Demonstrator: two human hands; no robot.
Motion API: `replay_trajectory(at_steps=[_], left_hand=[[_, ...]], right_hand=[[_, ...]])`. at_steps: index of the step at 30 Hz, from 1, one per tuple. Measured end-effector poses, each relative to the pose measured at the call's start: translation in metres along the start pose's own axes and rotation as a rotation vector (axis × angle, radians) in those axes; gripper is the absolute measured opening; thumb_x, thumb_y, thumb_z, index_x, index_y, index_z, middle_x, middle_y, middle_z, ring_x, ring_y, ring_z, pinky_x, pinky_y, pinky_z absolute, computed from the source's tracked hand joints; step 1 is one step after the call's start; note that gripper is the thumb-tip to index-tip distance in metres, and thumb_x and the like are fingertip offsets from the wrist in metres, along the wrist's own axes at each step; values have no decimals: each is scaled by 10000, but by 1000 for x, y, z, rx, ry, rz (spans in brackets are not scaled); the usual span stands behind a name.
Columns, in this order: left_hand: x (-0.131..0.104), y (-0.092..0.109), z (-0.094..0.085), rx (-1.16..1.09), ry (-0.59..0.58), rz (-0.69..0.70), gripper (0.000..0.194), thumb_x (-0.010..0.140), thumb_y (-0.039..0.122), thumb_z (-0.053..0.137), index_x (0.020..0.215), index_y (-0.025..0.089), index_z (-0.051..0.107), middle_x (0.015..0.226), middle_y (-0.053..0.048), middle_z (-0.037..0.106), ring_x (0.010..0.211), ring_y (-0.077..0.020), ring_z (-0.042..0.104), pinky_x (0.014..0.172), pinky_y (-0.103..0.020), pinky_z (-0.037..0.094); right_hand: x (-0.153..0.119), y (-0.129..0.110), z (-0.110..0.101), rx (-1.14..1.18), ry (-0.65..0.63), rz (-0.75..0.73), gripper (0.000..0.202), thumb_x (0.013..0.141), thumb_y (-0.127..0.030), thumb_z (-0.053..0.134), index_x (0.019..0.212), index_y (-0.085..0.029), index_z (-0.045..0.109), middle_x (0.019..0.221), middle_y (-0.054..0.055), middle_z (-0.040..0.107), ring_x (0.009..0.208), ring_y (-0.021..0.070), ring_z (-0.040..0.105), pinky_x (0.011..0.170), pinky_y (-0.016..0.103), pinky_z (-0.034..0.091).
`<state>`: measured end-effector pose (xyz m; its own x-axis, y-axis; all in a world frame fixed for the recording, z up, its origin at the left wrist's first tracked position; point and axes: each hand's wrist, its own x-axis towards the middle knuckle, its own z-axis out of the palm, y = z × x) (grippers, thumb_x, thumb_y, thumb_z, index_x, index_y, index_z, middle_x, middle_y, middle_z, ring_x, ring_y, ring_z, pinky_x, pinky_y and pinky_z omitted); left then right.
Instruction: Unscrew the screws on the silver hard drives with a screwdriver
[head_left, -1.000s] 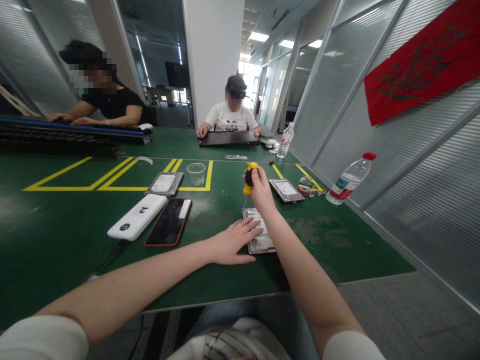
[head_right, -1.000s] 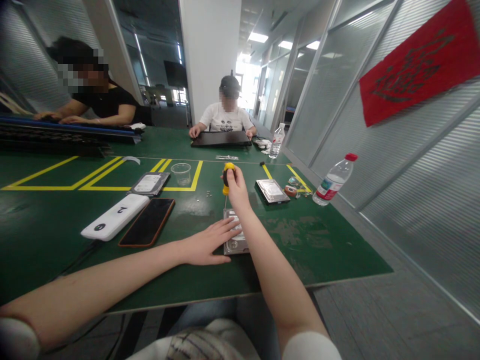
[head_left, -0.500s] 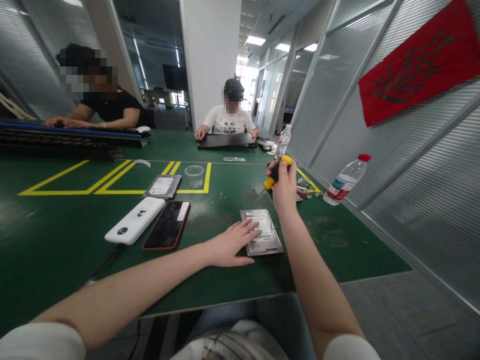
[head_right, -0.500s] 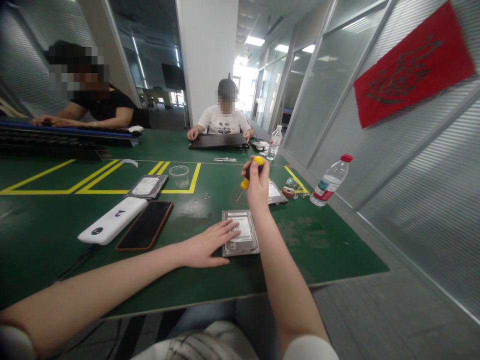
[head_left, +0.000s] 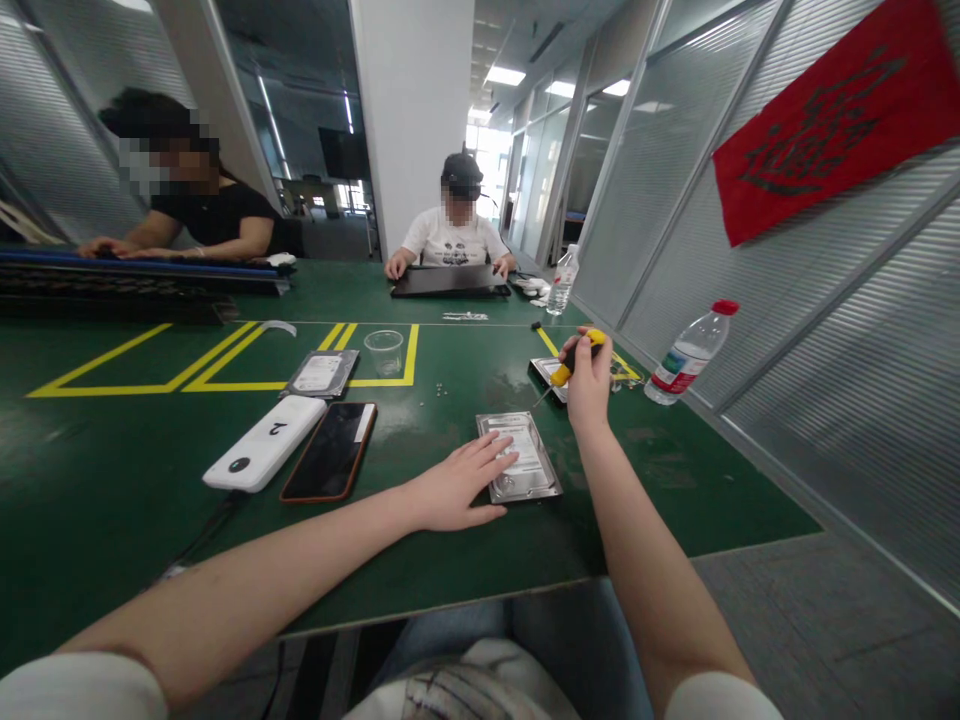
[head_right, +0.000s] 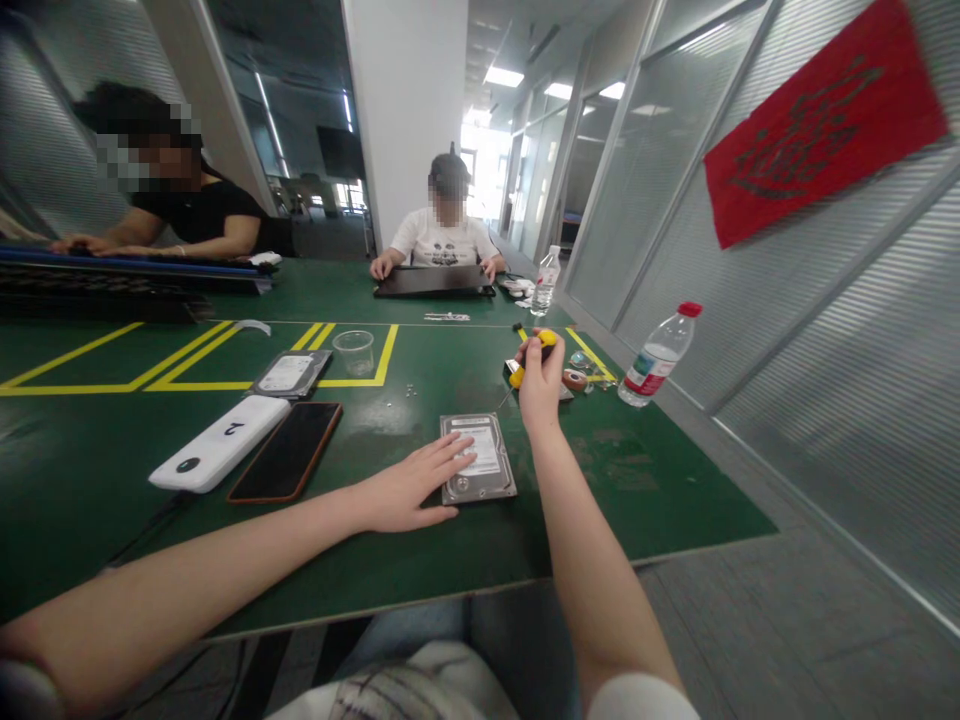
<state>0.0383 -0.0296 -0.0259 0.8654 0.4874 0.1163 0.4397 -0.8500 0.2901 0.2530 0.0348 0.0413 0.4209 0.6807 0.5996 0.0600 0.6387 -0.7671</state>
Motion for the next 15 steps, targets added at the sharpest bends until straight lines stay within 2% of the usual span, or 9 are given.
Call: replay_trajectory(at_steps=[6,12,15], left_hand=[[0,0,0,51,34,-66,696,923,446,542,1508,191,265,1594,-129,190,1475,-308,129,1171,-541,139],[1,1,4,102,71,-126,668,938,444,525,1506,198,273,1589,-120,212,1473,-310,143,1167,-560,120],[1,-2,5,104,76,-149,666,943,446,525,1508,200,271,1592,-113,207,1472,-312,143,1165,-560,137]], right_hand=[[-1,3,-2,21,-19,11,298,844,-534,543,956,-265,482,779,-36,505,629,95,522,613,242,455],[-8,-8,-3,91,-83,81,261,854,-503,544,918,-260,472,706,-71,506,432,50,452,405,200,379],[-12,-10,-1,97,-108,100,263,847,-496,557,911,-259,465,676,-82,497,398,39,419,364,188,348]])
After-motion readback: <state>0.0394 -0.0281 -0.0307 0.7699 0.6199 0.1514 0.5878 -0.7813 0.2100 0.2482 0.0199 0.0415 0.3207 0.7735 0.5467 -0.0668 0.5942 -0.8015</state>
